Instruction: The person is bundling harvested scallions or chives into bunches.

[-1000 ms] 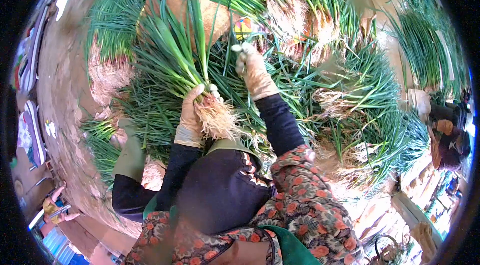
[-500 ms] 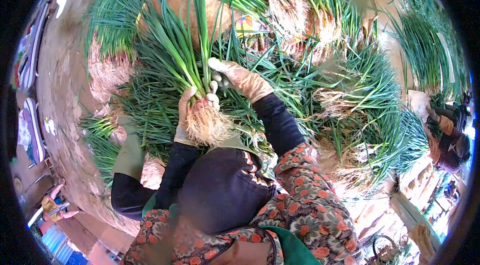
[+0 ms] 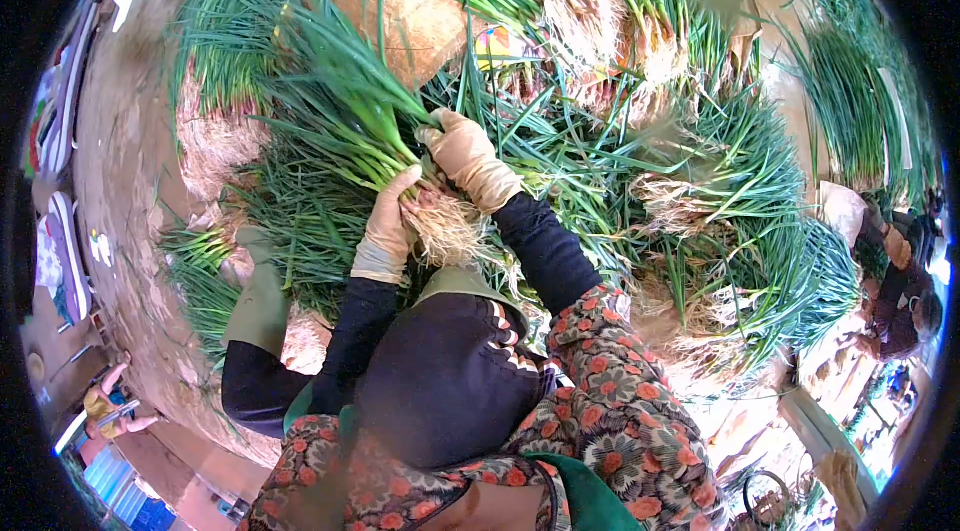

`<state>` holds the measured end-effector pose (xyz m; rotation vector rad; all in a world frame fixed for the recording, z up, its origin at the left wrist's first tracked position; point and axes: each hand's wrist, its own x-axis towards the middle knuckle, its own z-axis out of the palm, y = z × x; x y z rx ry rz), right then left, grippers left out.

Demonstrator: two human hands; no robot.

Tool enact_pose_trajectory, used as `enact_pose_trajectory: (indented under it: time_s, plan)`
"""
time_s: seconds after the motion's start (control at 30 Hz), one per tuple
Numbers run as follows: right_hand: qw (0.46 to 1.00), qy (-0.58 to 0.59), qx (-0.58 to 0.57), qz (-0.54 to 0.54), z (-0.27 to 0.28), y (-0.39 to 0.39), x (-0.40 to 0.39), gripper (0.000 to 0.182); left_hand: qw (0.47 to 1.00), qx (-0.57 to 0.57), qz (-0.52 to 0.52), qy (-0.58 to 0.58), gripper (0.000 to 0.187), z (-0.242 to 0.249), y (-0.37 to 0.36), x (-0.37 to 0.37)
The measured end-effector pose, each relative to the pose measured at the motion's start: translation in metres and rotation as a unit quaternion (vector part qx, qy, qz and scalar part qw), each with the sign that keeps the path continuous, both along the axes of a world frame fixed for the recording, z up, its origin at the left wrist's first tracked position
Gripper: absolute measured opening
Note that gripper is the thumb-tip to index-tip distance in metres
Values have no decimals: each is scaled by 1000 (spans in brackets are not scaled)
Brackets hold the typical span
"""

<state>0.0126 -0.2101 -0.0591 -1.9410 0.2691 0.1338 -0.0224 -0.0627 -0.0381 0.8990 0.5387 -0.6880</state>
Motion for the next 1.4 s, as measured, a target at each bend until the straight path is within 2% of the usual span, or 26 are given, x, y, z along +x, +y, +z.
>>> enact_pose_trajectory:
  time_s: [0.13, 0.2, 0.23, 0.27, 0.33, 0.37, 0.47, 0.5, 0.53, 0.6, 0.67, 0.73, 0.77, 0.8, 0.87, 0.9, 0.93, 1.0, 1.07, 1.1, 1.13, 1.2, 1.23, 1.27, 1.33, 1.4]
  plan:
    - [954, 120, 233, -148, -59, -26, 10, 25, 989, -140, -40, -6, 26, 19, 8, 5]
    - [961, 168, 200, -89, -14, -33, 13, 27, 989, -145, -22, -10, 28, 19, 12, 3]
    - [968, 129, 213, -35, 1, -31, 10, 27, 992, -122, -16, 1, 28, 20, 12, 0]
    - [970, 133, 203, -11, -4, -29, 10, 29, 995, -102, -13, 7, 28, 21, 8, 1]
    - [974, -14, 214, 70, -37, -28, 10, 32, 999, -50, -16, 3, 21, 11, 5, 3]
    - [977, 39, 194, 74, 0, -25, 6, 29, 1000, -8, -18, 0, 19, -10, 8, 2]
    - [963, 98, -159, 195, 62, -6, 2, 45, 999, 28, -30, -14, 8, -17, 2, 1]
    - [959, 115, -136, 221, 69, -7, 6, 52, 997, 60, -41, -25, 8, -22, 5, 0]
    - [965, 93, -104, 222, 57, -7, 8, 44, 994, 92, -50, -34, 9, -21, 7, 0]
    - [986, 17, 29, 166, 19, -5, 6, 32, 1000, 24, -10, -3, 15, -19, 12, 1]
    - [946, 144, 283, 72, 17, -8, 6, 24, 999, -11, 52, -5, 22, 14, 6, -1]
    - [875, 189, 444, 32, 33, -20, 3, 28, 996, -61, 56, 44, 27, 18, 13, -3]
    - [865, 172, 469, 55, 15, -19, 4, 26, 995, -85, 41, 44, 30, 11, 17, -3]
    - [881, 218, 419, 39, -4, -15, 2, 25, 993, -111, 25, 44, 32, -2, 21, -4]
    - [935, 175, 302, 60, 5, -4, 4, 26, 990, -140, -6, 33, 41, 4, 21, -4]
    - [918, 235, 305, 92, 11, -12, 6, 27, 986, -167, -13, 28, 42, 4, 23, -5]
    - [941, 188, 247, 137, 6, -9, 12, 27, 981, -192, -19, 22, 44, 11, 24, -4]
    - [926, 237, 258, 140, -1, -24, 11, 28, 975, -220, 2, 17, 44, 25, 20, -8]
    - [962, 96, 244, 78, 13, -26, 8, 35, 978, -208, 7, 24, 42, 21, 22, -7]
    - [955, 40, 284, 72, 10, -21, 7, 40, 985, -168, -30, 10, 46, 17, 24, -3]
    - [944, -17, 323, 63, 8, -16, 6, 45, 990, -142, 8, -7, 41, 27, 14, -4]
    - [973, 70, 159, 151, 5, -11, -1, 53, 990, -136, 5, 40, 36, 7, 17, -7]
    - [978, 67, -88, 177, 47, -9, 0, 61, 990, -132, 21, 37, 33, 20, 10, -6]
    - [974, 34, -143, 173, 52, -8, -3, 53, 989, -133, 35, 48, 33, 25, 4, -6]
    - [977, 109, 98, 155, 56, -12, 0, 44, 986, -132, 74, 69, 32, 30, 0, -5]
    - [934, 201, 271, 117, 35, -10, -3, 32, 991, -125, 34, 41, 32, 15, 18, -8]
